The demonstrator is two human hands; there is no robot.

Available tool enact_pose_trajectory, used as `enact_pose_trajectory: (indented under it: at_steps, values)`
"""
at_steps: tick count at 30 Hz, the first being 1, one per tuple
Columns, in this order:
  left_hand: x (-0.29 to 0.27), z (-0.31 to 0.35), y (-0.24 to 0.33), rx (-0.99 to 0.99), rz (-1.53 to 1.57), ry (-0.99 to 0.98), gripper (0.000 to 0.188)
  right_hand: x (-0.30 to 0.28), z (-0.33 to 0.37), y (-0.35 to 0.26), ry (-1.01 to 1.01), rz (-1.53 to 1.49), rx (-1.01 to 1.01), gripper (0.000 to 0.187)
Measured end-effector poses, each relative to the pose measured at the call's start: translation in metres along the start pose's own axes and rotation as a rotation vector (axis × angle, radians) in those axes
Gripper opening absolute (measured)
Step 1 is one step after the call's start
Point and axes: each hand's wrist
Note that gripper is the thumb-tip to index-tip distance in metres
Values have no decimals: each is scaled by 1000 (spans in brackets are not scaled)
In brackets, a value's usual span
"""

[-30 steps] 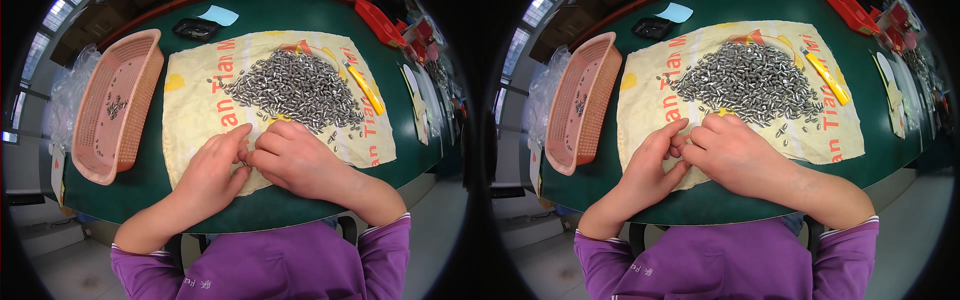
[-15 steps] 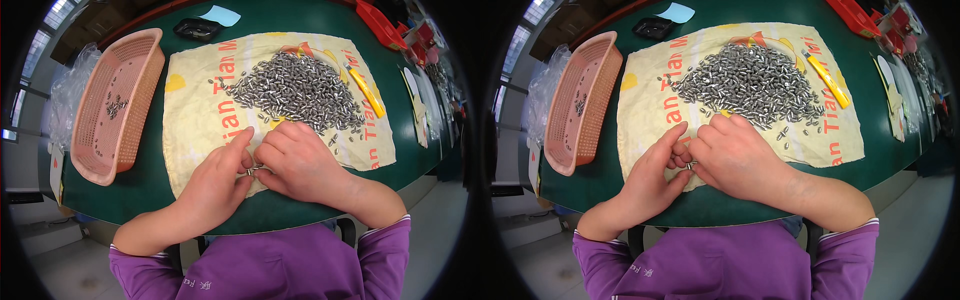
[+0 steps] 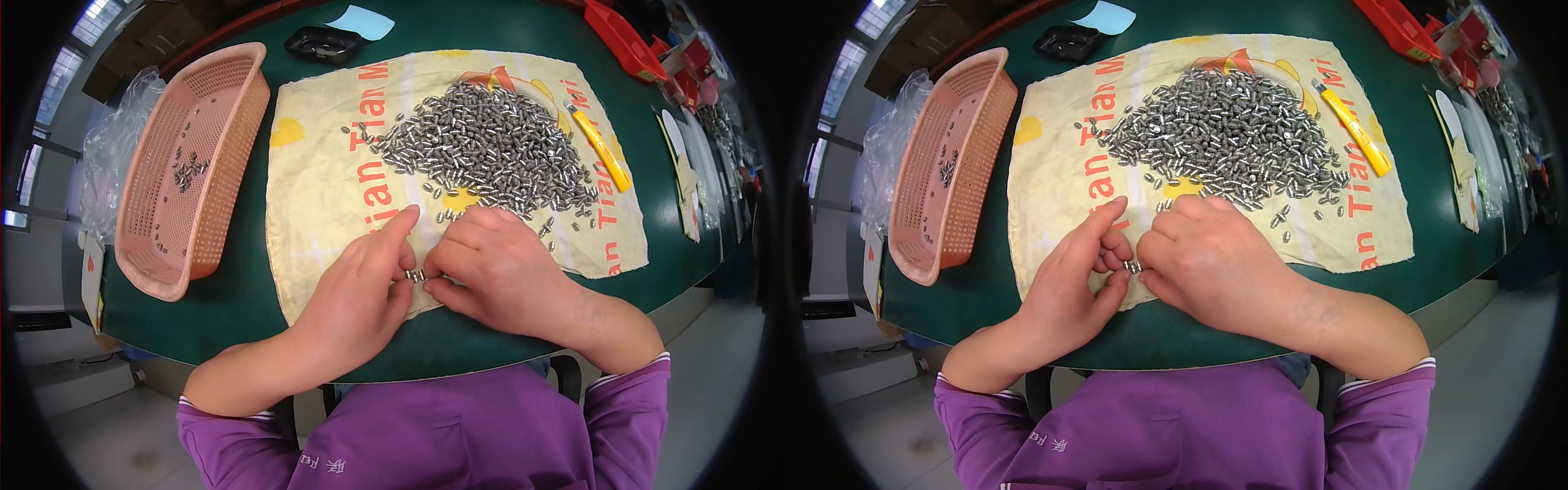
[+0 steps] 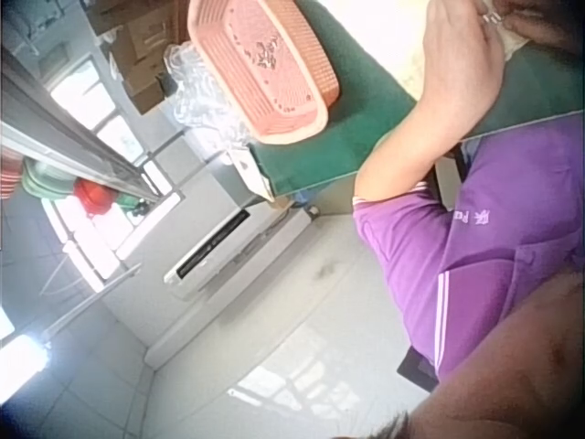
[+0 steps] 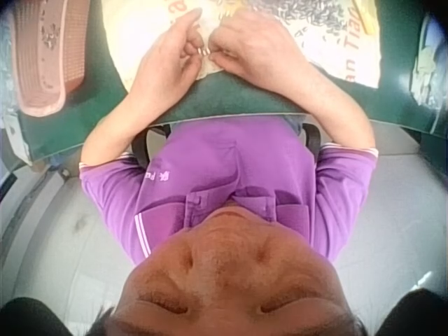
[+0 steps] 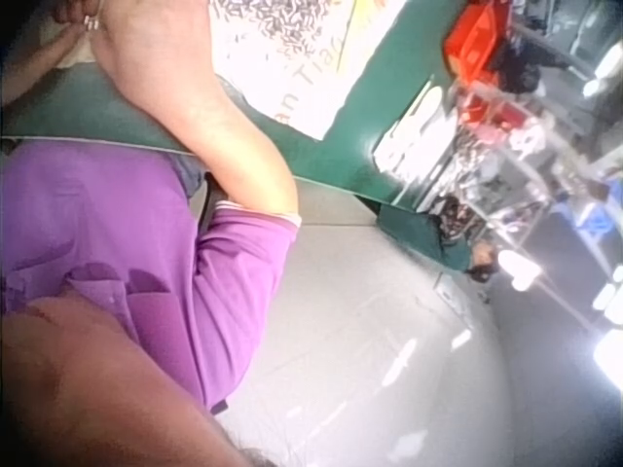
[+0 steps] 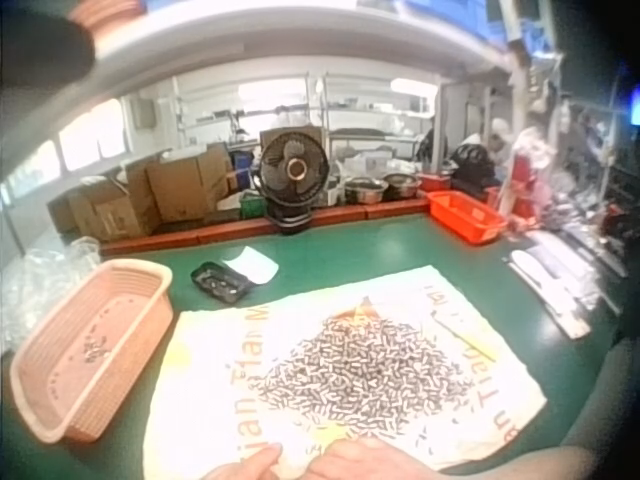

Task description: Manually assembling small metal components by inserting pins into circular bases at a workbench.

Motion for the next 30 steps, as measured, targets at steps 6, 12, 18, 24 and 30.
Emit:
enact_pose_trajectory:
  at_steps: [6,12,18,24,30]
  values:
    - [-4,4,2,-29,-40,-24,77,0,-1,-1,25,-15,18,18]
    - [-2,3,6,-34,16,-34,79,1,0,0,30,-39,10,18]
    - [-1,3,3,-9,11,-23,81,1,-1,0,35,-44,10,18]
    - [-16,6,15,-98,-109,-43,58,-4,1,3,75,-56,1,13]
    - [-31,6,17,-154,-262,-109,23,-3,2,2,56,-46,-20,8]
Point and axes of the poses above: each hand's wrist, its own z-axis away from the middle knuckle, its own x-axis out of the palm, y = z × x, and after that the axes turned 11 degrees about -y, right-handed
